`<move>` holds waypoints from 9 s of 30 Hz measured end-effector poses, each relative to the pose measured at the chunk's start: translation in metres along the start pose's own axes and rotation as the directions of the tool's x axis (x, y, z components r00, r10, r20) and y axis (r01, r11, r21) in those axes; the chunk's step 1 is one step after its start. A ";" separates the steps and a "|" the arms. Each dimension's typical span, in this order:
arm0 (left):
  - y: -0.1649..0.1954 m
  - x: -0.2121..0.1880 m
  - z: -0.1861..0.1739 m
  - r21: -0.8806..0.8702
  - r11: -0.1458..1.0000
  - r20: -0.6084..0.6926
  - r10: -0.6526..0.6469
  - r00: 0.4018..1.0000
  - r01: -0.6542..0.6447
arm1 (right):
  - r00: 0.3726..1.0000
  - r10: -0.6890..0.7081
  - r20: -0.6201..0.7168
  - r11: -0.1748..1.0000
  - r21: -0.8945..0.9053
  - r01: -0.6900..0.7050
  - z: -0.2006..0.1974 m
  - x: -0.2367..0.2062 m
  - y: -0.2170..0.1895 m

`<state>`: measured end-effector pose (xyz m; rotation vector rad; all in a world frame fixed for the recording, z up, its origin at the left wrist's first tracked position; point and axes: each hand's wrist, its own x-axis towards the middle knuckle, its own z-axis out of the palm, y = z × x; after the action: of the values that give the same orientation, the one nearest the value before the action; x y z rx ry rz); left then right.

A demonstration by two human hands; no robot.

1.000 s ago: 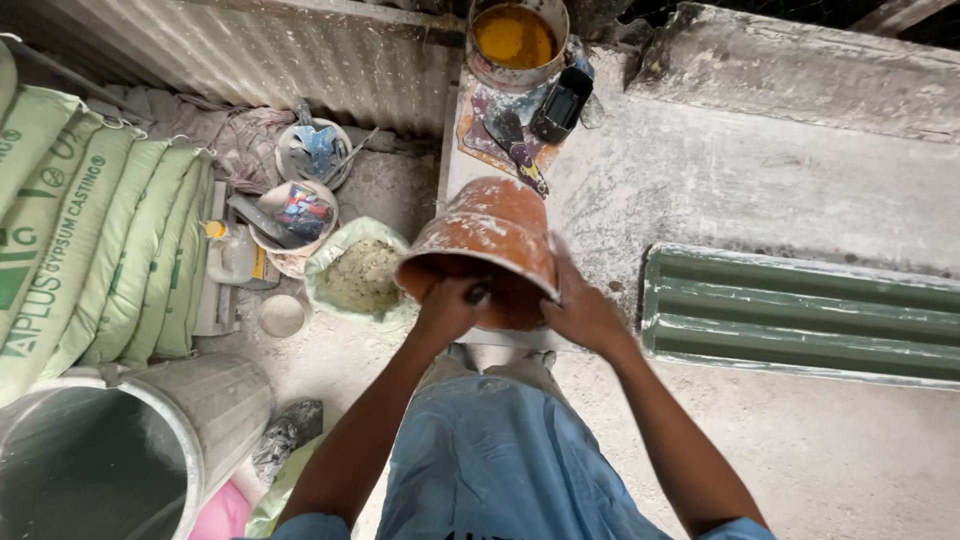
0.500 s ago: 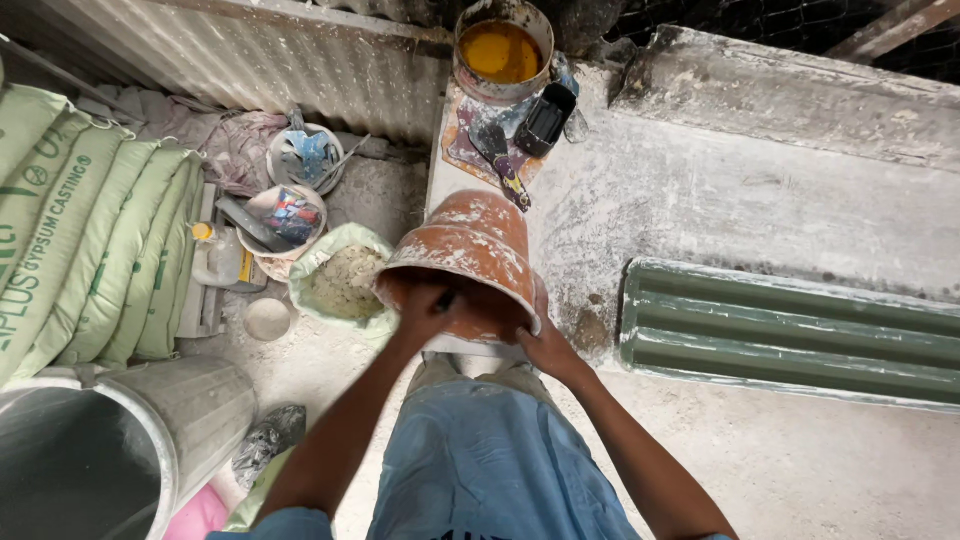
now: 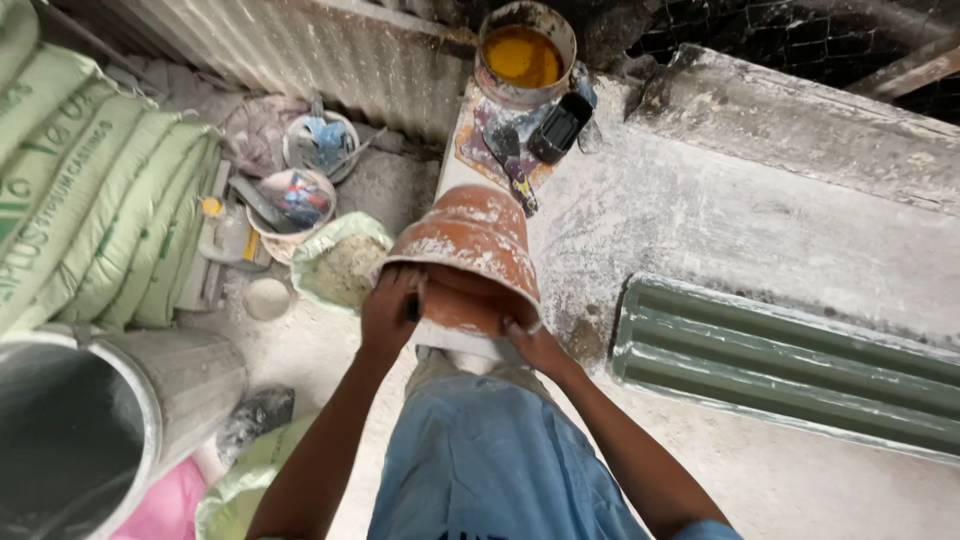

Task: The person cleans a long metal mold with a sponge, then places a wooden plank and a green corrugated sheet inside it. They then mix a white powder with water in a bucket using a trowel and a brush, preparing a slurry for casting.

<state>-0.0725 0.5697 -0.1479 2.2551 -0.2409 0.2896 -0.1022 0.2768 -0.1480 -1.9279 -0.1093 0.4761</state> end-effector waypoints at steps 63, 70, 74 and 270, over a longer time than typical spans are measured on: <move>0.033 0.023 0.050 0.046 0.999 0.116 -0.017 0.993 0.011 | 0.982 0.183 0.040 0.978 -0.106 -0.177 -0.044 0.025 0.016; 0.068 0.000 0.043 -0.102 0.993 -0.142 -0.066 0.988 0.052 | 0.991 -0.132 -0.035 0.990 0.046 0.133 -0.033 0.019 -0.019; 0.113 0.015 0.064 -0.545 0.684 0.335 -0.353 0.873 0.485 | 0.995 0.028 0.100 0.996 -0.083 -0.020 -0.067 0.025 -0.088; 0.752 0.080 0.472 -0.766 0.414 0.118 0.843 0.525 -0.492 | 0.177 0.624 -0.761 0.711 0.647 0.275 -0.331 -0.598 0.263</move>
<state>-0.1375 -0.2780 0.1207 1.3262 -1.3973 0.0104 -0.5622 -0.2917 -0.1126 -1.1043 1.1016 -0.6502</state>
